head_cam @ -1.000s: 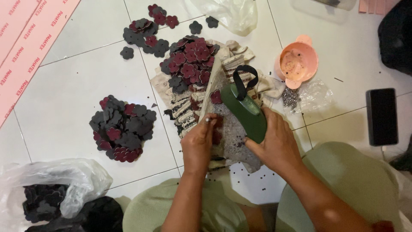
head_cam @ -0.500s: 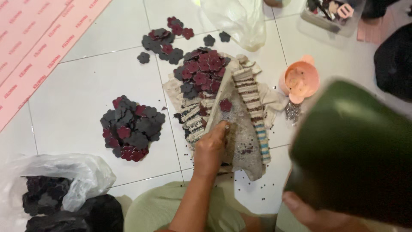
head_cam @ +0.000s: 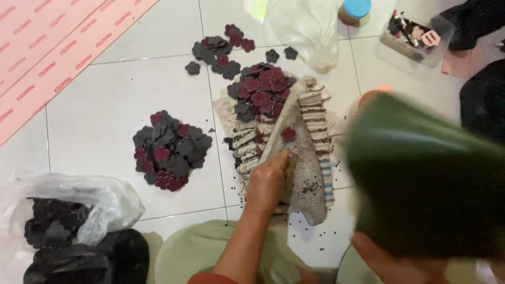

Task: The person sits on the floor and glues flower-shaped fabric cutouts onto the strap of a green shoe upper. They pick up each flower piece, apply glue with a small stick-like tool, press the flower onto the shoe, and set the finished shoe aside before starting another one.

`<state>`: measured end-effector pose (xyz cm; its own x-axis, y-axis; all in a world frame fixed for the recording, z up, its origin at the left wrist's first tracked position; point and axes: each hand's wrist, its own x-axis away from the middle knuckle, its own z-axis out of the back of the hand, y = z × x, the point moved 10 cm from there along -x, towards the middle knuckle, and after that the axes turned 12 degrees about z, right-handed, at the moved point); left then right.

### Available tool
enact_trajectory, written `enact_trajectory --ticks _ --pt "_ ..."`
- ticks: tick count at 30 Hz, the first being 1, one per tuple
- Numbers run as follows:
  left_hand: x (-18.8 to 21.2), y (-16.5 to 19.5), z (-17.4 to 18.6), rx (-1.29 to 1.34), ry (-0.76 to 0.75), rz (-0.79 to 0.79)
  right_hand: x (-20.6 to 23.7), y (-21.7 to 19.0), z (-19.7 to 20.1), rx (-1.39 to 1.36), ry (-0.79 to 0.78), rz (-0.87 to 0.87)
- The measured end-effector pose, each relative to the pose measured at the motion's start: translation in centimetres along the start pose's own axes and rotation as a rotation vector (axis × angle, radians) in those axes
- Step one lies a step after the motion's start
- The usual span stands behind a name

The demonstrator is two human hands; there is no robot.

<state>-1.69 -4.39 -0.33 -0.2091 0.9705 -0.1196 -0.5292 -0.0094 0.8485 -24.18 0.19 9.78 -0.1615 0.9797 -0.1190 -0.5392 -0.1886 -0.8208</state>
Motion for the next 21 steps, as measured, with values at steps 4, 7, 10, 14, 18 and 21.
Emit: enact_trajectory --ticks 4,7,10,14,18,21 --pt "-0.2 -0.6 -0.5 -0.039 -0.052 0.036 -2.3 0.0 -5.0 0.222 -0.250 0.201" --pt "-0.4 -1.3 -1.2 -0.112 -0.073 0.072 -3.2 2.8 -6.5 0.310 -0.232 0.197" --pt "0.0 -0.7 -1.1 -0.058 -0.070 0.011 -1.9 4.3 -3.3 0.282 -0.074 0.066" --pt "0.1 -0.9 -0.8 -0.028 -0.067 0.055 -0.1 1.8 -0.7 0.216 -0.057 0.132" --pt "-0.5 -0.9 -0.9 -0.072 -0.054 0.040 -1.3 1.7 -3.8 0.241 -0.154 0.234" --pt "-0.7 -1.3 -1.2 -0.115 -0.061 0.081 -2.3 4.5 -6.4 0.232 -0.200 0.122"
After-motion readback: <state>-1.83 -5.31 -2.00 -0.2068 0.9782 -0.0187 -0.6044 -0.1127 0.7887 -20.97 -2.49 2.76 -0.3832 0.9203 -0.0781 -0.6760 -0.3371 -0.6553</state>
